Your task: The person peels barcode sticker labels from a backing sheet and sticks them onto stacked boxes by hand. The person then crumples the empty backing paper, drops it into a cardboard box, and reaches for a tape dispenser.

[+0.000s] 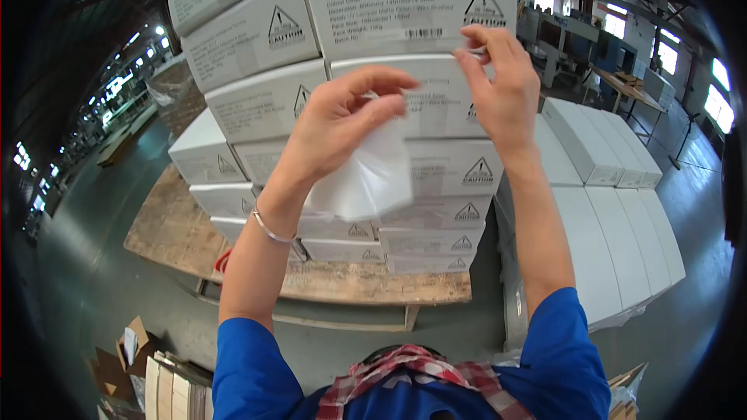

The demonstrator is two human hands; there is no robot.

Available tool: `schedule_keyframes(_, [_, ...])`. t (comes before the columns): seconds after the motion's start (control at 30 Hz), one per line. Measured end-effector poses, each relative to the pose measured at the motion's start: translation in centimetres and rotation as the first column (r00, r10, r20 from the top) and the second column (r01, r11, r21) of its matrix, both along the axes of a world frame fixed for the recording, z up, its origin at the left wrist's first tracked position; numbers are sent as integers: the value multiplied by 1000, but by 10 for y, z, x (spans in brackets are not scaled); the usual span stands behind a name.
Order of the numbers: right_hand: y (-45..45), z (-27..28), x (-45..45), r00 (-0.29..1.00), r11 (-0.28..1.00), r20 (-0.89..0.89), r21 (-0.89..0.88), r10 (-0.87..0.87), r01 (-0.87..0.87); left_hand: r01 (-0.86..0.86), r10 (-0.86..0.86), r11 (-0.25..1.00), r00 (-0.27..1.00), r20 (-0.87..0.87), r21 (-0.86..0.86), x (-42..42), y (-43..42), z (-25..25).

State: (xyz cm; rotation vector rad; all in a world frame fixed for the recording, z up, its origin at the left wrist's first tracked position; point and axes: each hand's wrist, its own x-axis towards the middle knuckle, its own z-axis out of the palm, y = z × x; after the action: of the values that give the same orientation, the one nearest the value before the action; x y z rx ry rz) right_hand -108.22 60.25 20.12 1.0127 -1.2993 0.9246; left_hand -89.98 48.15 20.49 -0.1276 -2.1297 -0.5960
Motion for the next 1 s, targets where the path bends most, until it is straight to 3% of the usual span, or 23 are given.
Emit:
schedule_keyframes(0.03, [9,-11,20,903,901,179,127,392,-416,247,-262,950,963,55,193,8,10,-8])
schedule_keyframes(0.07, [19,-25,40,628,626,391,150,673,-765,452,-509,802,860,50,390,14,16,-15])
schedule_keyframes(0.13, [41,-53,71,161,256,773,-2,614,-967,449,-532,772,844,69,449,25,18,-28])
schedule_keyframes(0.17, [46,-68,74,145,254,785,-17,602,-967,460,-557,751,827,80,474,32,17,-32])
schedule_keyframes(0.23, [54,-96,73,-20,60,983,-32,183,-998,462,-583,723,807,94,514,43,15,-36])
schedule_keyframes(0.33, [63,-110,83,54,111,981,34,185,-993,186,-262,963,824,503,196,53,9,-37])
schedule_keyframes(0.4, [66,-116,89,91,133,979,67,180,-989,154,-280,954,763,582,257,53,16,-47])
schedule_keyframes(0.47, [65,-119,96,188,212,938,128,291,-969,79,-310,937,637,706,340,54,23,-55])
schedule_keyframes(0.5, [64,-120,98,240,254,908,156,343,-955,75,-312,935,636,706,345,54,22,-59])
schedule_keyframes(0.53, [63,-120,98,237,250,911,156,339,-956,66,-412,878,607,680,474,54,19,-65])
schedule_keyframes(0.6, [61,-121,98,302,283,799,173,520,-943,34,-595,715,554,582,698,54,14,-78])
schedule_keyframes(0.63, [60,-121,98,331,300,727,178,602,-937,30,-595,713,556,581,701,54,14,-85])
schedule_keyframes(0.73, [62,-119,98,392,286,698,271,599,-919,-47,-806,231,551,218,972,56,21,-107])
schedule_keyframes(1.0, [65,-125,101,457,302,639,343,619,-889,-20,-839,-26,544,-11,999,62,31,-138])
